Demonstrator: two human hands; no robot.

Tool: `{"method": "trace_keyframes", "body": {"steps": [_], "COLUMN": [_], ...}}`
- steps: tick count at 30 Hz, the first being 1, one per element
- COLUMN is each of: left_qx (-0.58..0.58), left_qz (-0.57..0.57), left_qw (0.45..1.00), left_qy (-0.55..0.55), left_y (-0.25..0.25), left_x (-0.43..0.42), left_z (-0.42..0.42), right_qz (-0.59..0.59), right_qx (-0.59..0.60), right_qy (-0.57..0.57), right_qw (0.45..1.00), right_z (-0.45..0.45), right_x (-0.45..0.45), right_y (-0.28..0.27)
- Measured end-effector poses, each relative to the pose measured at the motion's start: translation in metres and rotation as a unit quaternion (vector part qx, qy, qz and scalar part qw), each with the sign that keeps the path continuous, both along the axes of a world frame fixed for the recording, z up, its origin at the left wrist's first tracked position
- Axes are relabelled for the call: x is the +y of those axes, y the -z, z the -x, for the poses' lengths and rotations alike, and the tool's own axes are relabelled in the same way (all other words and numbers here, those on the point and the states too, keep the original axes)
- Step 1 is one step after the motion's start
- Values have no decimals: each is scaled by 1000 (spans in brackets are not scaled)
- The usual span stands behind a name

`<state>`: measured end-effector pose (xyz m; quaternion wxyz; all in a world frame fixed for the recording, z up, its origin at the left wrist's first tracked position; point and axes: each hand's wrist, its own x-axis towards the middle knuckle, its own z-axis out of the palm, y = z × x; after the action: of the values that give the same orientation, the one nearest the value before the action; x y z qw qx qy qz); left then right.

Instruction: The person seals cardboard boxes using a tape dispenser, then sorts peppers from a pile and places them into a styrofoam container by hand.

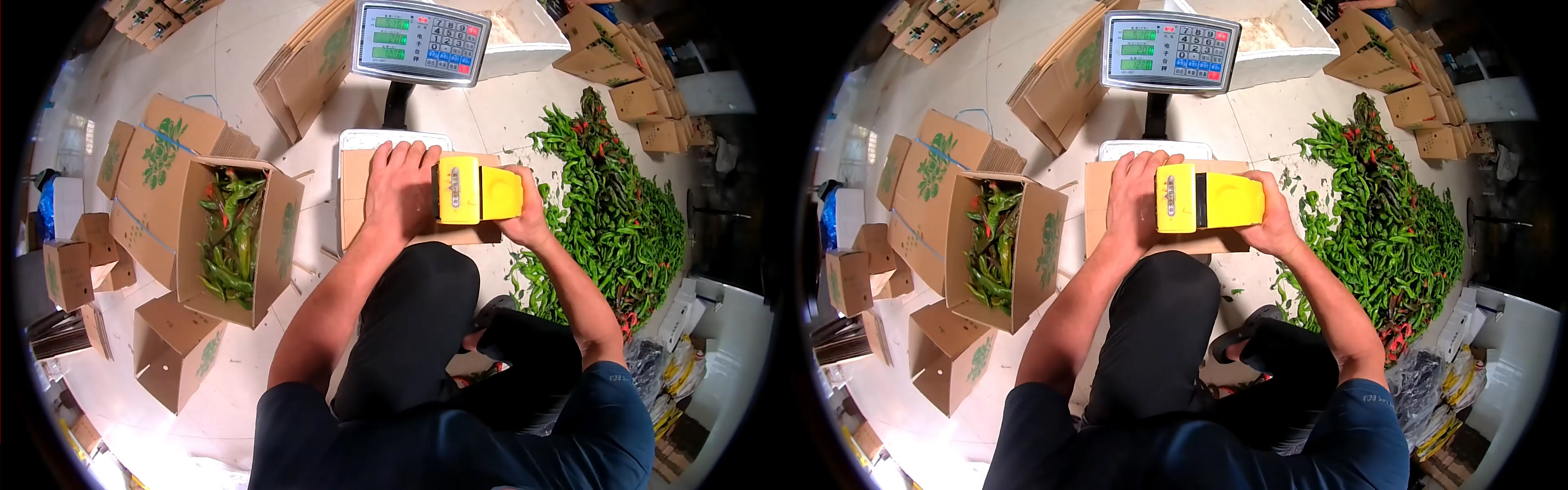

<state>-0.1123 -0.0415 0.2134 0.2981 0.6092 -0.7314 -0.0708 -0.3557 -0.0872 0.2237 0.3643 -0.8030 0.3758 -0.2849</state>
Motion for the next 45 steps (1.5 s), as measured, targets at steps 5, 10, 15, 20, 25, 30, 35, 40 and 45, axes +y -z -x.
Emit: {"method": "trace_keyframes", "body": {"steps": [5,10,15,20,25,30,35,40,45], "left_qx": [69,578,634,630,482,433,516,493,527], "left_qz": [22,-130,-285,-234,-204,-55,-42,-119,-121], "left_qw": [997,784,707,720,827,856,780,790,768], "left_qy": [-10,-187,-132,-174,-205,-278,-351,-344,-343], "left_y": [8,-24,-69,-82,-89,-139,-80,65,79], "left_x": [2,22,45,37,36,57,72,78,71], "left_z": [-3,-19,-21,-4,-3,-64,-148,-148,-127], "right_qz": [25,20,18,31,21,1,7,-29,14], "right_qx": [14,9,24,24,7,11,20,39,57], "right_qy": [-29,-25,-21,-19,-14,-4,14,11,4], "right_qw": [999,999,999,999,1000,1000,1000,999,998], "right_z": [0,3,1,4,7,16,20,18,10], "right_x": [-4,-5,-3,-6,-6,-6,-6,-6,-6], "right_y": [-5,1,-7,-3,-1,-3,2,-5,-10]}}
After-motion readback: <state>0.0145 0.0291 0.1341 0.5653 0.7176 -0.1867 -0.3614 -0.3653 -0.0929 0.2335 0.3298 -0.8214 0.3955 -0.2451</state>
